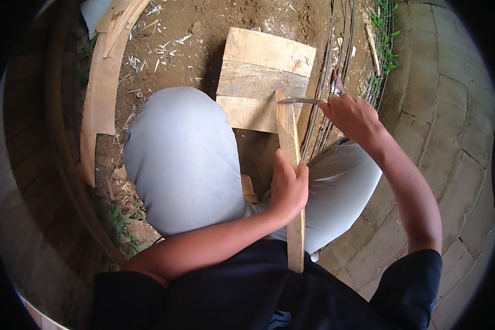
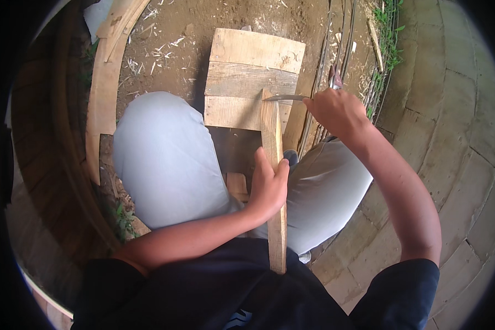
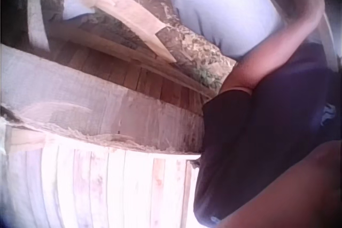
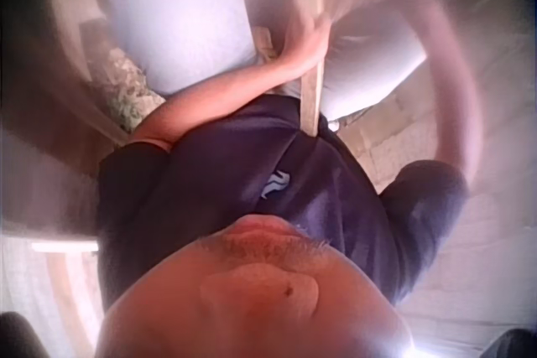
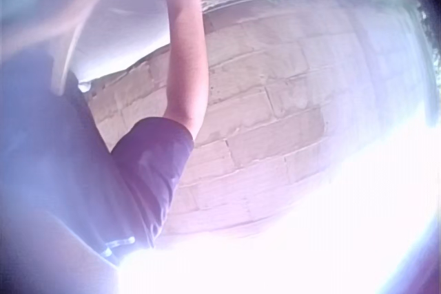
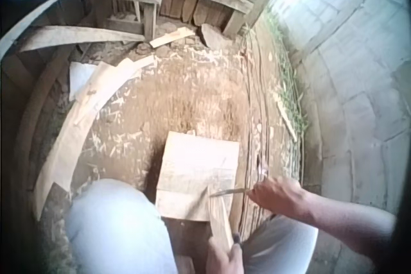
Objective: The person sits on the ground and uses a knife to carve a long wooden plank. They repeatedly shave thin layers from the wood's surface, occasionally pausing to inspect the piece before continuing.
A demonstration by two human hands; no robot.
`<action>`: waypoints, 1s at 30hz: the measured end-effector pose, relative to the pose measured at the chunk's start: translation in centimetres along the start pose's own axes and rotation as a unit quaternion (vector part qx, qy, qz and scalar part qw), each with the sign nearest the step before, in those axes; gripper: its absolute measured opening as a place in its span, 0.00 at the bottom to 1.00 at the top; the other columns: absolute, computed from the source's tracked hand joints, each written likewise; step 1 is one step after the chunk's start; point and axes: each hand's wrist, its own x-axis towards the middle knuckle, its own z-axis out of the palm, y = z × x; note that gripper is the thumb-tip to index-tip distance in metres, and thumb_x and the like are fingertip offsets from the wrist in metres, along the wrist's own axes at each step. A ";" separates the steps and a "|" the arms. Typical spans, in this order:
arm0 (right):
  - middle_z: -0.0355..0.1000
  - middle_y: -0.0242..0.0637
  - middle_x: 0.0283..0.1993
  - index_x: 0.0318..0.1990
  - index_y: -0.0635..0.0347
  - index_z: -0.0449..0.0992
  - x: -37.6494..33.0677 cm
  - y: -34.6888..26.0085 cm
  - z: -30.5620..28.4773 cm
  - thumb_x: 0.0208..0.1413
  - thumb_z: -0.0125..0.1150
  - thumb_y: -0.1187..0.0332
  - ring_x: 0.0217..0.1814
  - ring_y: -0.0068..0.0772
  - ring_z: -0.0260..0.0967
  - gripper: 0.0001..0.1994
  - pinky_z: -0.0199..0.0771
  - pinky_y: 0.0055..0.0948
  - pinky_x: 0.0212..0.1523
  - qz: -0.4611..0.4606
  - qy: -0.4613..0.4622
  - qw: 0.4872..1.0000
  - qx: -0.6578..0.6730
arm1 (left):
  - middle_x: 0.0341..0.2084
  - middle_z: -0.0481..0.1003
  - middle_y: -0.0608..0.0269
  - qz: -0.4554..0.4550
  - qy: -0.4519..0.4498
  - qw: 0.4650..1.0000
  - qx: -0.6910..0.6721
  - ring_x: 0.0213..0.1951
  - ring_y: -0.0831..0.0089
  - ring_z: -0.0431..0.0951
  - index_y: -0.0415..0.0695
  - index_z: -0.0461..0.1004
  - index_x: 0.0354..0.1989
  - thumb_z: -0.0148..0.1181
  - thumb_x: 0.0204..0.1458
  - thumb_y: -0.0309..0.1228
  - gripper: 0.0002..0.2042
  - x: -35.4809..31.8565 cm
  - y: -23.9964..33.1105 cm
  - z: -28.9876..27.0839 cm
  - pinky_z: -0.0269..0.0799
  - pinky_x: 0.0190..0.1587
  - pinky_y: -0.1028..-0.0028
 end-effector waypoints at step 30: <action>0.76 0.39 0.24 0.31 0.59 0.80 3.8 -1.6 3.2 0.70 0.44 0.55 0.32 0.39 0.81 0.23 0.83 0.35 0.30 -0.060 0.023 0.997 -0.032 | 0.46 0.69 0.32 -0.002 0.013 1.000 0.010 0.48 0.43 0.73 0.29 0.52 0.58 0.49 0.64 0.35 0.23 -0.1 0.2 0.2 0.65 0.53 0.54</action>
